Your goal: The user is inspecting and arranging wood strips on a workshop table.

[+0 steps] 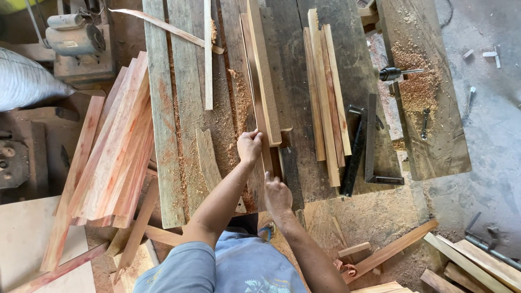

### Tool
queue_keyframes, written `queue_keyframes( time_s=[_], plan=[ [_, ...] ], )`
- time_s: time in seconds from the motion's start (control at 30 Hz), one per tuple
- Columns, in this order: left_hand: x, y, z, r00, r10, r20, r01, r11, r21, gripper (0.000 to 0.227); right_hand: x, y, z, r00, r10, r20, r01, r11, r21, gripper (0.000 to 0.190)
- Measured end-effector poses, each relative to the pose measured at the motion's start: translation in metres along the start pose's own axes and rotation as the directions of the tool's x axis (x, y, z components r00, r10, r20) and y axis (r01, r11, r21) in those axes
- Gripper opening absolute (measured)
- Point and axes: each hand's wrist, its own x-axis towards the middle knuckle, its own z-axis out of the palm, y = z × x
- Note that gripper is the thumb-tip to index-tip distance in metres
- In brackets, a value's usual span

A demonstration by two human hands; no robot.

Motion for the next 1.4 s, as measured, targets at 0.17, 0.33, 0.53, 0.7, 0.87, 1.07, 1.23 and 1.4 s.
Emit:
queue_keyframes(
  time_s=[0.17, 0.33, 0.53, 0.7, 0.87, 1.07, 1.23, 1.4],
  plan=[
    [0.003, 0.014, -0.004, 0.999, -0.046, 0.005, 0.046, 0.999, -0.005, 0.025, 0.009, 0.000, -0.007, 1.000, 0.002, 0.029, -0.002, 1.000, 0.011, 0.062],
    [0.013, 0.009, 0.002, 0.999, -0.029, -0.013, 0.030, 1.000, 0.007, 0.026, 0.020, 0.001, -0.004, 1.000, 0.018, 0.001, -0.018, 0.999, 0.032, 0.058],
    [0.011, 0.003, 0.003, 1.000, 0.013, 0.016, -0.014, 0.998, 0.063, 0.025, 0.031, 0.003, -0.004, 0.998, 0.003, 0.062, -0.004, 1.000, 0.017, 0.053],
    [-0.016, -0.016, -0.005, 0.990, -0.033, 0.138, 0.014, 0.990, 0.138, 0.024, 0.036, 0.005, -0.008, 0.997, 0.012, 0.076, -0.017, 0.998, 0.061, 0.028],
    [-0.037, -0.001, -0.018, 0.987, -0.070, 0.146, 0.062, 0.996, 0.057, 0.024, 0.042, 0.003, -0.016, 0.999, 0.031, 0.035, -0.033, 0.997, 0.076, 0.018],
    [-0.028, -0.006, -0.013, 0.994, -0.024, 0.103, 0.021, 0.999, 0.029, 0.022, 0.049, 0.000, -0.037, 0.999, 0.031, 0.034, -0.033, 0.998, 0.054, 0.041],
    [-0.023, 0.004, -0.016, 0.989, -0.070, 0.128, 0.067, 0.997, 0.033, 0.021, 0.055, 0.000, -0.041, 0.998, 0.035, 0.048, -0.038, 0.997, 0.068, 0.045],
    [-0.016, 0.002, -0.014, 0.990, -0.066, 0.126, 0.064, 0.998, 0.025, 0.021, 0.061, 0.000, -0.044, 0.999, 0.039, 0.020, -0.040, 0.996, 0.074, 0.042]
  ],
)
